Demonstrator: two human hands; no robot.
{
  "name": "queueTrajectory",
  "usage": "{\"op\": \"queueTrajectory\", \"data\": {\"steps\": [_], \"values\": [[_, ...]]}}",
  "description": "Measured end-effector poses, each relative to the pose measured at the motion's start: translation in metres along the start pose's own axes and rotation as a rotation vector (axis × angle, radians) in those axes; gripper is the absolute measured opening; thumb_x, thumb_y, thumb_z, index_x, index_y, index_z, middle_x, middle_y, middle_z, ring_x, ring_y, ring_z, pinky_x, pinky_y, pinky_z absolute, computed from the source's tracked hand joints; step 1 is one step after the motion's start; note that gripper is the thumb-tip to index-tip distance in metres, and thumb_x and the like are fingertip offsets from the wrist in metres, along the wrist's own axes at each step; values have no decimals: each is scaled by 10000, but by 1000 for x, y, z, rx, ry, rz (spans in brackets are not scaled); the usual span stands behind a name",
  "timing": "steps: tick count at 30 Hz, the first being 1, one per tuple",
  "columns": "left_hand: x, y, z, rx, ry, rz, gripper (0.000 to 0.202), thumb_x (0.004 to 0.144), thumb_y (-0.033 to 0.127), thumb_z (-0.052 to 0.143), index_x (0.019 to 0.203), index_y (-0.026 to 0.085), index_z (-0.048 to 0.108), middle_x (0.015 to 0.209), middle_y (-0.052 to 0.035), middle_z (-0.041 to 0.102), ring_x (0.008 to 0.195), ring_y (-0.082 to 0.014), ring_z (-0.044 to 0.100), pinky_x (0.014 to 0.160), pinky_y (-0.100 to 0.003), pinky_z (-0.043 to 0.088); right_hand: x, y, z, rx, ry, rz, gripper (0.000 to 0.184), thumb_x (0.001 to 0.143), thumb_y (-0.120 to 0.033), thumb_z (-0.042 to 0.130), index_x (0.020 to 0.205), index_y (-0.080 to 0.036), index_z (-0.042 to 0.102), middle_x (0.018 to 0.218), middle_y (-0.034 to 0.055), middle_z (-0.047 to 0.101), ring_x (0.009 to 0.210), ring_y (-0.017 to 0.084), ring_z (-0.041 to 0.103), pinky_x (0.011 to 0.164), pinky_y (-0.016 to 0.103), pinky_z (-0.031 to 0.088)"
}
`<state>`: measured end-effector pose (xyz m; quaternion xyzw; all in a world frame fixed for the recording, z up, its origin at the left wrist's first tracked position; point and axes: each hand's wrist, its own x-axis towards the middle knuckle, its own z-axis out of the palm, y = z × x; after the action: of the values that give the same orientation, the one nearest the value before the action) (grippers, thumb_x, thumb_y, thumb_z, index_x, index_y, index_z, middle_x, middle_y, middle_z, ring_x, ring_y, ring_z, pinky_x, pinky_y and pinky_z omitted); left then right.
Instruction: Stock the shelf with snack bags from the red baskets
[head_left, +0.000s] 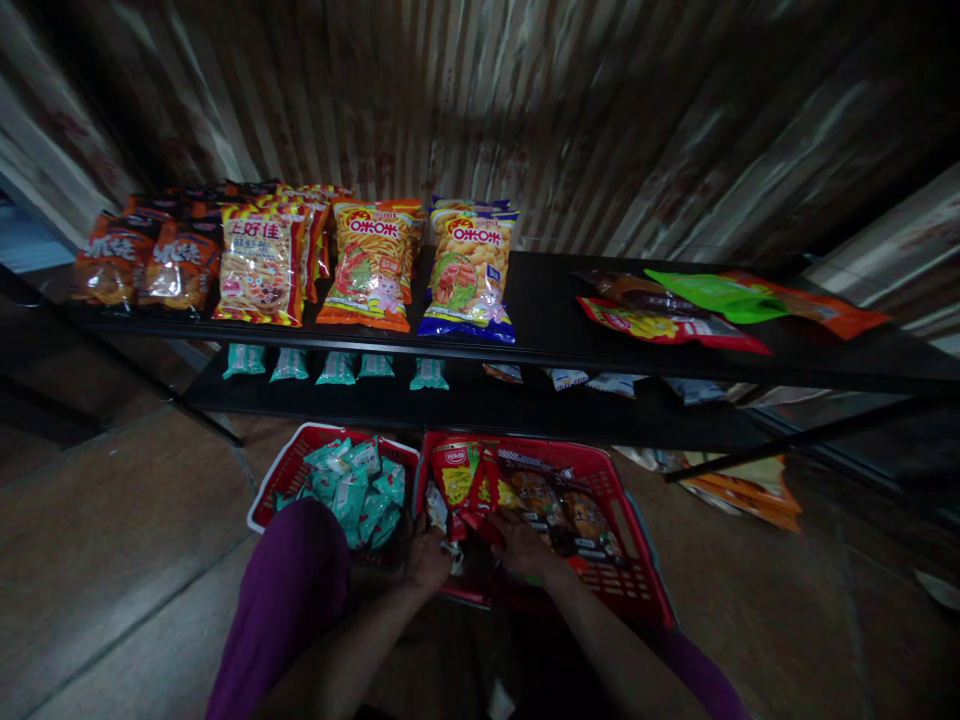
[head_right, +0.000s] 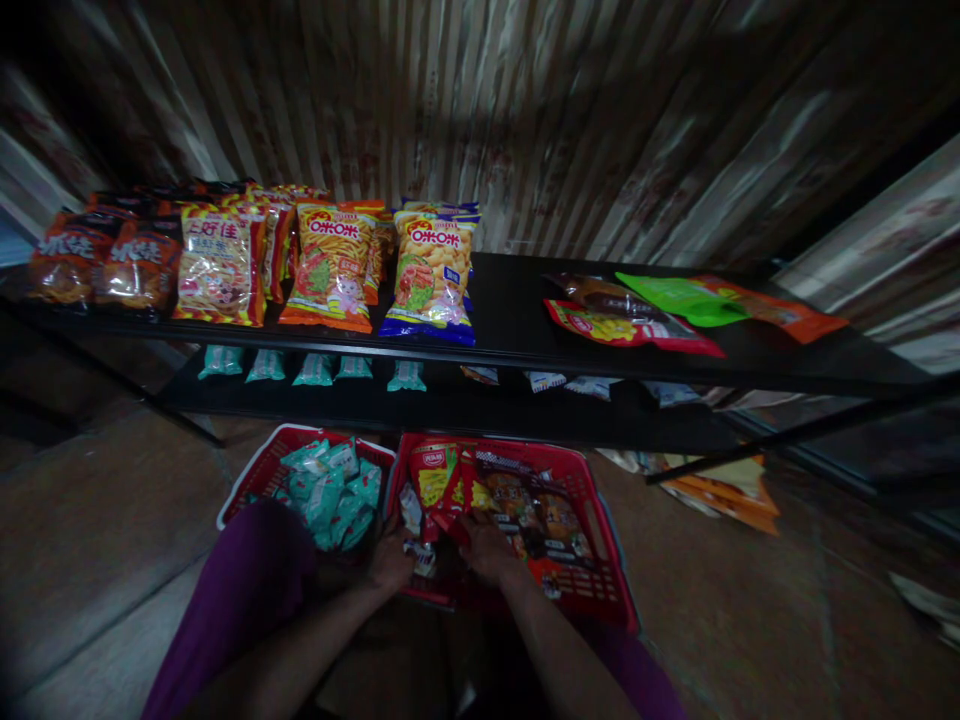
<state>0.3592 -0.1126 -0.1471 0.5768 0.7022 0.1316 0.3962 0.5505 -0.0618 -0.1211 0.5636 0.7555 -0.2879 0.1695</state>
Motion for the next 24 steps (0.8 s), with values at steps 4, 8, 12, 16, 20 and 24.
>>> {"op": "queueTrajectory", "data": {"steps": [4, 8, 12, 16, 20, 24], "values": [[-6, 6, 6, 44, 47, 39, 369, 662, 32, 512, 990, 137, 644, 1494, -82, 294, 1412, -242, 122, 1152, -345, 189, 7, 8, -4, 17, -11, -24, 552, 827, -278, 453, 1364, -153, 422, 1381, 110, 481, 1277, 221, 425, 1048, 321, 304], [-4, -1, 9, -3, 70, 34, 415, 658, -3, 474, 1023, 126, 622, 1497, -88, 283, 1381, -200, 246, 1132, -269, 243, 13, 8, -4, 27, -13, -16, 535, 827, -260, 442, 1350, -148, 443, 1373, 127, 486, 1248, 236, 458, 1026, 338, 334], [-3, -11, 12, -12, 127, 57, 532, 665, -6, 449, 1179, 88, 546, 1490, -117, 292, 1382, -186, 242, 1136, -264, 238, 15, 5, -2, 16, -1, -33, 528, 827, -260, 448, 1326, -89, 465, 1374, 169, 471, 1298, 258, 389, 1057, 350, 291], [-3, -11, 8, 77, 148, 98, 564, 681, 17, 456, 1241, 68, 504, 1488, -136, 290, 1393, -225, 208, 1144, -336, 218, 17, 6, -1, 6, 5, -46, 501, 839, -281, 444, 1307, -104, 490, 1365, 153, 485, 1278, 247, 416, 1052, 334, 297], [-1, -7, 1, 137, 160, 118, 544, 682, 46, 483, 1223, 82, 526, 1495, -146, 268, 1388, -279, 204, 1132, -433, 206, 22, 8, 0, -1, 9, -43, 470, 845, -269, 433, 1287, -128, 511, 1348, 131, 509, 1231, 229, 468, 1021, 316, 329], [-3, -10, 6, 48, 106, 56, 632, 662, 30, 476, 1293, 52, 455, 1516, -146, 207, 1387, -240, 220, 1130, -343, 229, 31, 6, 1, -5, 5, -43, 435, 847, -269, 440, 1243, -130, 551, 1278, 138, 571, 1176, 239, 517, 983, 321, 360]]}}
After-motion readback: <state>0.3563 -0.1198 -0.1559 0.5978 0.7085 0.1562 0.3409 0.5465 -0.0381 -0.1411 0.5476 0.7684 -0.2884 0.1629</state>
